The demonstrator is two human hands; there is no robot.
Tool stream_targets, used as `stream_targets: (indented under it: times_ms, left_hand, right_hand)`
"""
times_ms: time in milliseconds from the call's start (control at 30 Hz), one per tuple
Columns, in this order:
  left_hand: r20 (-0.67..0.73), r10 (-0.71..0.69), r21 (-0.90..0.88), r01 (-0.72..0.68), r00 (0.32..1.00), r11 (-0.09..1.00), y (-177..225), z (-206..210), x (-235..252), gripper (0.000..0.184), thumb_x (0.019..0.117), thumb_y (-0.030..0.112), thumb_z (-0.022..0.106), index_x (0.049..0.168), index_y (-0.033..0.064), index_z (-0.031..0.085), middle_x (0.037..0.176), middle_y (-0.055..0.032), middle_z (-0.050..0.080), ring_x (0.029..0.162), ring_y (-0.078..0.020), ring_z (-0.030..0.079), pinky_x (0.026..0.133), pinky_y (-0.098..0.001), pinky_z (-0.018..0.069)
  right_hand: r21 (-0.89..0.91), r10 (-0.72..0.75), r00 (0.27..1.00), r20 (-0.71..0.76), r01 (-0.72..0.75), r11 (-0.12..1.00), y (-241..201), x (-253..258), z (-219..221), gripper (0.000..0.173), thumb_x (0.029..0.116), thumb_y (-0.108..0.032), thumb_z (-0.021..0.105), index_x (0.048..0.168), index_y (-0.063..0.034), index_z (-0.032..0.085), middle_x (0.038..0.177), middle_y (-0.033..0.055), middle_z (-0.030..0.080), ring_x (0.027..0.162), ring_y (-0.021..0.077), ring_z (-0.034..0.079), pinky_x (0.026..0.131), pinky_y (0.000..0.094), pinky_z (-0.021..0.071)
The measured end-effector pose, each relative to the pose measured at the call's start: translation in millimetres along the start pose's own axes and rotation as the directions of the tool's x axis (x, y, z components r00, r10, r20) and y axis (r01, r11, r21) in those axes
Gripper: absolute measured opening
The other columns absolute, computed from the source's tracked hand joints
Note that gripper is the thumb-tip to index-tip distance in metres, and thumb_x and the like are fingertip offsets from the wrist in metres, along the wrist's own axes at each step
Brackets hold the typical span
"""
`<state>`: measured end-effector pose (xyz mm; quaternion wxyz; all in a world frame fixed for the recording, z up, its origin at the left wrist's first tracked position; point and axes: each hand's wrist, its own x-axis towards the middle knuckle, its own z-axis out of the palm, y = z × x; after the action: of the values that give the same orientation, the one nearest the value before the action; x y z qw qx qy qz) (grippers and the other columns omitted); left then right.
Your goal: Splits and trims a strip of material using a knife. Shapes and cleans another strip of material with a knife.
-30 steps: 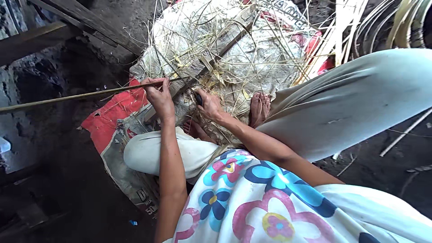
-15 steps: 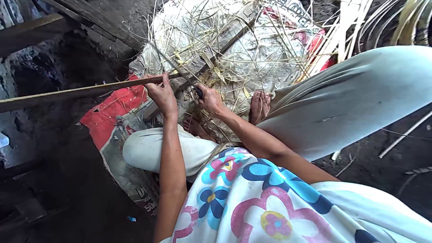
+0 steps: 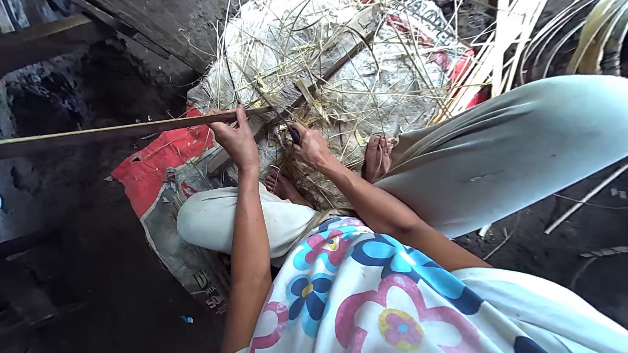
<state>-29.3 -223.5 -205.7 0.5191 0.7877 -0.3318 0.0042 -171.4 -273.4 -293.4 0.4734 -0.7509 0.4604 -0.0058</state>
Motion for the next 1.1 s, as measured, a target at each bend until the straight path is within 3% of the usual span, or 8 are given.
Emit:
stream_targets:
  times_ms: [233,367,500,667,767,867,1000,1100]
  left_hand:
    - [-0.007,0.016,0.006,-0.016,1.000,1.000,0,0,1,0.039,0.0927,0.002,0.072,0.119,-0.0109,0.047,0.095,-0.0164,0.067,0.087,-0.0116,0.068,0.083,-0.0242,0.0545]
    - [0.003,0.031,0.014,-0.031,1.000,0.999,1,0,1,0.037,0.0920,0.000,0.071,0.117,-0.0124,0.047,0.094,-0.0170,0.066,0.087,-0.0125,0.066,0.081,-0.0239,0.0535]
    - [0.007,0.010,-0.015,-0.010,1.000,1.000,-3,-2,2,0.038,0.0927,0.001,0.071,0.119,-0.0117,0.046,0.095,-0.0165,0.066,0.087,-0.0134,0.067,0.082,-0.0261,0.0555]
    - [0.030,0.030,0.009,-0.030,0.999,1.000,-1,-1,3,0.039,0.0924,0.002,0.071,0.120,-0.0123,0.046,0.096,-0.0159,0.066,0.088,-0.0116,0.066,0.081,-0.0232,0.0535]
    - [0.039,0.029,0.009,-0.029,0.999,1.000,-2,-3,3,0.040,0.0923,0.001,0.071,0.121,-0.0124,0.046,0.095,-0.0153,0.067,0.088,-0.0115,0.066,0.082,-0.0234,0.0535]
    - [0.048,0.040,-0.001,-0.040,0.998,0.999,-2,-2,5,0.040,0.0925,0.002,0.071,0.120,-0.0125,0.046,0.095,-0.0154,0.067,0.087,-0.0117,0.066,0.082,-0.0238,0.0530]
    - [0.061,0.052,0.025,-0.053,0.997,0.998,2,-1,5,0.036,0.0926,0.001,0.070,0.118,-0.0124,0.047,0.095,-0.0163,0.067,0.089,-0.0126,0.066,0.082,-0.0235,0.0530]
    - [0.065,0.068,0.035,-0.071,0.996,0.997,1,-2,3,0.035,0.0918,0.000,0.069,0.116,-0.0131,0.048,0.094,-0.0169,0.066,0.088,-0.0142,0.065,0.081,-0.0246,0.0522]
  right_hand:
    - [0.011,0.057,0.997,0.047,-0.057,0.998,11,6,0,0.051,0.0933,-0.012,0.063,0.143,-0.0124,0.055,0.111,0.0262,0.070,0.103,0.0477,0.068,0.085,0.0666,0.0520]
    - [-0.024,0.005,0.999,0.034,-0.004,1.000,-1,-1,-4,0.054,0.0920,-0.012,0.065,0.144,-0.0195,0.057,0.109,0.0237,0.072,0.100,0.0471,0.069,0.082,0.0678,0.0510]
    - [-0.012,0.079,0.995,0.052,-0.079,0.997,15,7,-1,0.047,0.0927,-0.012,0.063,0.139,-0.0129,0.058,0.111,0.0258,0.070,0.104,0.0472,0.068,0.085,0.0672,0.0516]
    - [-0.040,0.004,1.000,0.024,-0.003,0.999,0,-1,-9,0.050,0.0917,-0.012,0.063,0.141,-0.0190,0.058,0.104,0.0223,0.072,0.096,0.0448,0.070,0.079,0.0654,0.0522]
    - [-0.016,0.062,0.996,0.058,-0.061,0.998,12,5,-6,0.052,0.0919,-0.010,0.063,0.143,-0.0154,0.057,0.114,0.0251,0.070,0.105,0.0466,0.068,0.085,0.0671,0.0514]
    - [-0.021,0.095,0.994,0.047,-0.094,0.995,13,6,-7,0.048,0.0925,-0.011,0.063,0.140,-0.0133,0.058,0.112,0.0262,0.070,0.104,0.0475,0.068,0.085,0.0673,0.0515]
    - [-0.050,0.039,0.998,0.043,-0.037,0.998,-2,-2,-13,0.050,0.0921,-0.014,0.063,0.142,-0.0194,0.058,0.108,0.0228,0.072,0.100,0.0450,0.069,0.082,0.0660,0.0519]
    - [-0.019,0.064,0.996,0.060,-0.063,0.998,14,4,-7,0.049,0.0913,-0.011,0.063,0.140,-0.0156,0.059,0.112,0.0245,0.070,0.103,0.0462,0.068,0.083,0.0673,0.0510]
